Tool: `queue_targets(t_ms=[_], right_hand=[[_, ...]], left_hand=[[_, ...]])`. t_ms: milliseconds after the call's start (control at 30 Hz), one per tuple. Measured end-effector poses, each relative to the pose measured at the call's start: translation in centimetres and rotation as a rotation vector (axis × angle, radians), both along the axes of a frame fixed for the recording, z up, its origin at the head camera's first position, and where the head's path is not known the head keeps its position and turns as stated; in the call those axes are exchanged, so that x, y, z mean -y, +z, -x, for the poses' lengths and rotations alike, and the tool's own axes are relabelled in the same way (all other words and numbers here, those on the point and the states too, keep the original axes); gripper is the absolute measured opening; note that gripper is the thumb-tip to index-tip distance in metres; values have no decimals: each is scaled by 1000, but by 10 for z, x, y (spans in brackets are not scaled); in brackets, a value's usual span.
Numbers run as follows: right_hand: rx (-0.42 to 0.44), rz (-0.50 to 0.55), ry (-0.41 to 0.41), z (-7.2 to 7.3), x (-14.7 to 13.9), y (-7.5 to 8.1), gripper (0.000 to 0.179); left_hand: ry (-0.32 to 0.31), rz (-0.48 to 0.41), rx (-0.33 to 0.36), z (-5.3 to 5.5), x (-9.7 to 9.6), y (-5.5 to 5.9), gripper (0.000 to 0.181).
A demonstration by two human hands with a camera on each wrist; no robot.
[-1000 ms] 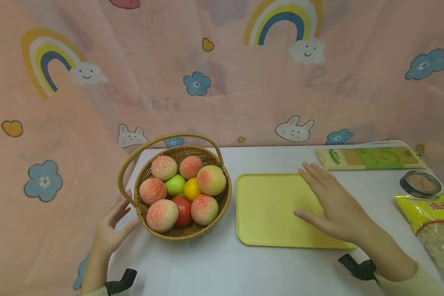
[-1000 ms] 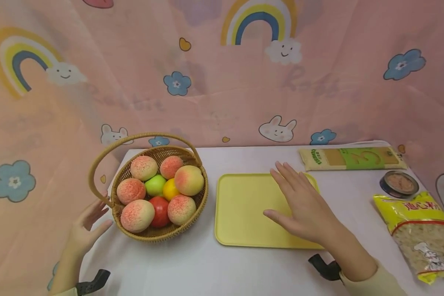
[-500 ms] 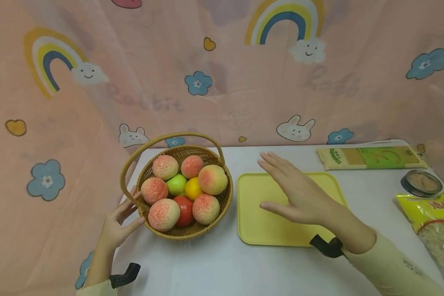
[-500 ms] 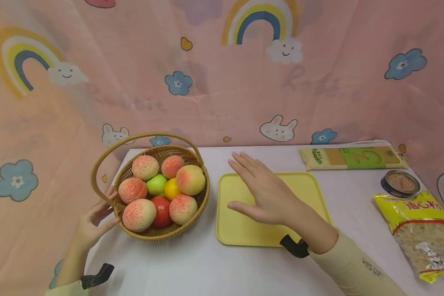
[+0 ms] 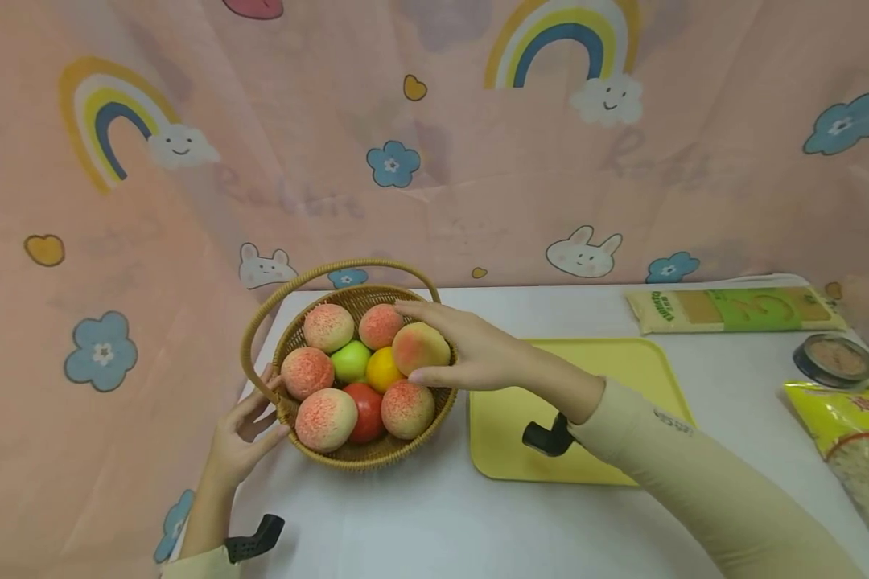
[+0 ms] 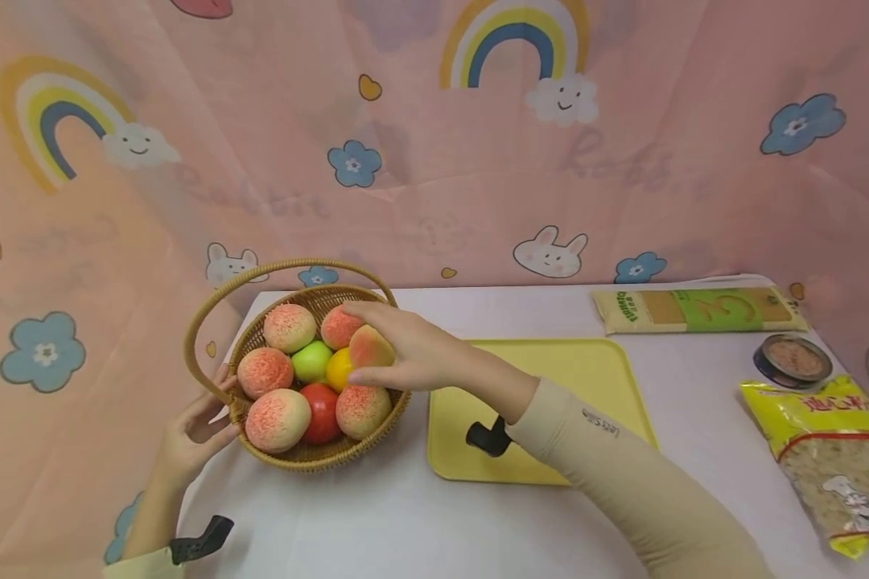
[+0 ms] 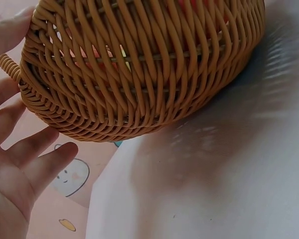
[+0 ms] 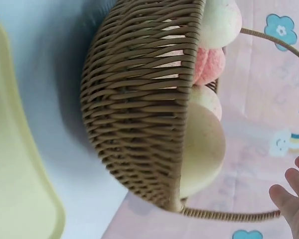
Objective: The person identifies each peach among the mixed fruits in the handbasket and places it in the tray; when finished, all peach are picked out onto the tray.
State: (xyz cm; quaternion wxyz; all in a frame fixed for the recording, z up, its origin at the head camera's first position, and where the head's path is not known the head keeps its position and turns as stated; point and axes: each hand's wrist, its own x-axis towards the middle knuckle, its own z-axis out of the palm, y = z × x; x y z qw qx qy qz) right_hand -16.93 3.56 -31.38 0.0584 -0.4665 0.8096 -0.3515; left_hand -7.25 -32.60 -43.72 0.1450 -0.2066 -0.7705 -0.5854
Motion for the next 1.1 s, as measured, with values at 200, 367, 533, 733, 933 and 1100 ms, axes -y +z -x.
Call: queue_targets(t_ms=[200, 367, 533, 733, 933, 1100], right_hand=[[86, -3, 12, 19, 37, 6, 74], [107, -20, 14, 32, 66, 7, 72], [158, -50, 7, 44, 93, 5, 71], [330, -43, -11, 58, 117, -6, 75], [467, -21, -23, 65, 136, -17, 73], [436, -84, -69, 70, 145, -21, 71]], left_hand=[[-25, -33, -29, 1, 0, -1, 63], [-18, -38, -15, 2, 2, -1, 63], [-25, -42, -20, 4, 2, -3, 63], [-22, -48, -20, 7, -1, -5, 63], [-15, -59, -16, 3, -2, -9, 63], [-2, -45, -5, 1, -4, -6, 62]])
